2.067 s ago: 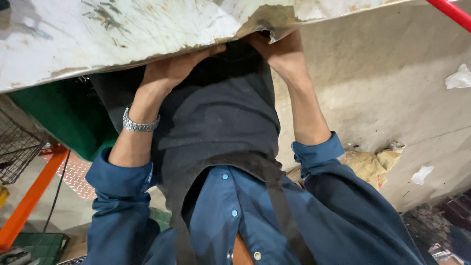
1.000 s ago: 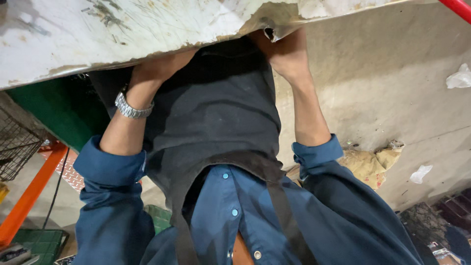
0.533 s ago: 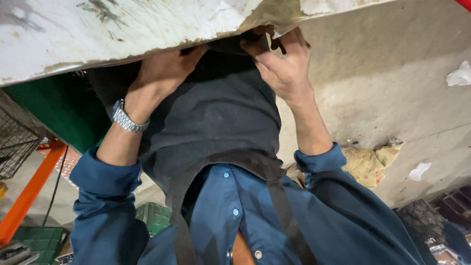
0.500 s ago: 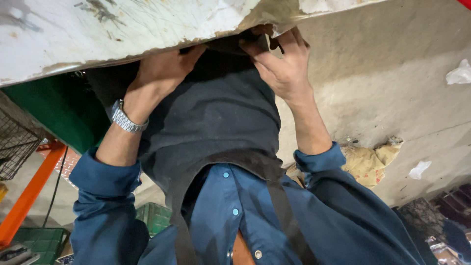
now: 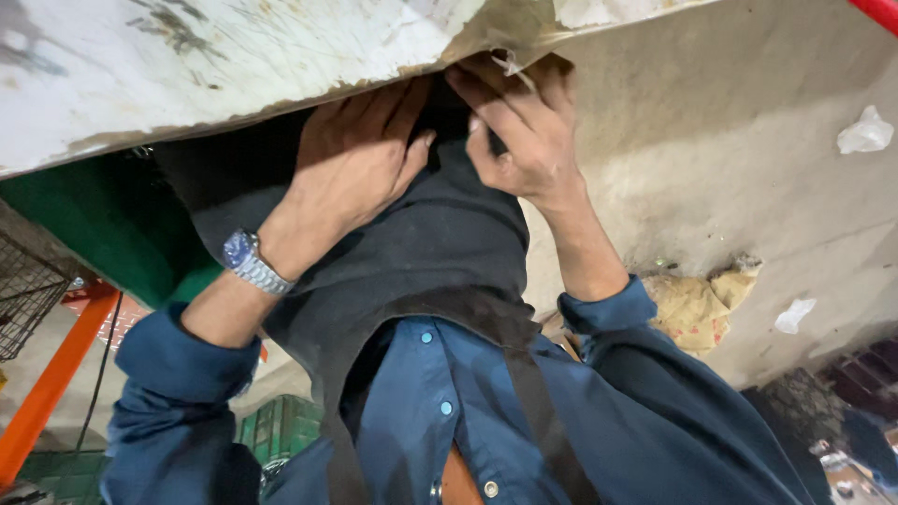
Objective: The person sits at a factory workbench covered with piles of small black padlock components. They pick up a component, dip a long red-handled brush into a green cup of yellowish liquid, brush the liquid onto the part, work the part with their fingers, and place it back on the pile. Later they pick up and fold a dark foam pad.
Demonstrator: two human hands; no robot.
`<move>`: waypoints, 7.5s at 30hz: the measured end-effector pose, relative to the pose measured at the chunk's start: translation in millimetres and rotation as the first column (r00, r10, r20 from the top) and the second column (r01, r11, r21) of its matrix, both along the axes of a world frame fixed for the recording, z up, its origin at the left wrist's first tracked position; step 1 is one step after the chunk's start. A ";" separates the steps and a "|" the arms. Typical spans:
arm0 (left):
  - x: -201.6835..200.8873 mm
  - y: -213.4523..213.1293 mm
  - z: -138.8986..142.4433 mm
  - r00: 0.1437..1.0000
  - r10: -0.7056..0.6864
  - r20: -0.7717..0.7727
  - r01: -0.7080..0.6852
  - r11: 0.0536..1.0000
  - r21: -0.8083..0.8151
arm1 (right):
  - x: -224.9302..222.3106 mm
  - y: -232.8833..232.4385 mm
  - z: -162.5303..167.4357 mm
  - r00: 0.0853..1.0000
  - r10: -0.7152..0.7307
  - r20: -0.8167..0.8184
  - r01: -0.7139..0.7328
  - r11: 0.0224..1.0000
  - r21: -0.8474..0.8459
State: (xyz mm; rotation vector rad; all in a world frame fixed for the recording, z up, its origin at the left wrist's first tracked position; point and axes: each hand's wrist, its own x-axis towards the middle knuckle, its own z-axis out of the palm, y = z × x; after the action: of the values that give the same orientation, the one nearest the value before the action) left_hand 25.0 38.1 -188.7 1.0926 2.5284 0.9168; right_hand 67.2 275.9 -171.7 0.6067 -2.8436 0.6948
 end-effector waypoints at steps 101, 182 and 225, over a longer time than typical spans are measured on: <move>24.3 20.2 47.1 0.605 0.344 0.718 -0.710 0.640 0.292 | 39.4 -51.6 27.2 0.706 -0.118 0.698 0.705 0.205 -0.678; 27.6 -45.9 79.9 0.744 0.380 0.550 -0.668 0.417 0.616 | 15.5 -113.7 15.5 0.813 0.202 0.546 0.573 -0.111 -0.812; 35.1 -35.2 72.0 0.607 0.231 0.760 -0.773 0.395 0.497 | 9.1 -83.8 56.3 0.899 0.046 0.436 0.346 0.538 -0.769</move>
State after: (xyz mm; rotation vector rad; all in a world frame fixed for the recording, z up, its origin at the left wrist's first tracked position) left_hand 60.1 2.9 -116.7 -0.0909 1.8380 2.3263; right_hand 76.3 192.1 -115.3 0.0159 -2.3234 2.1613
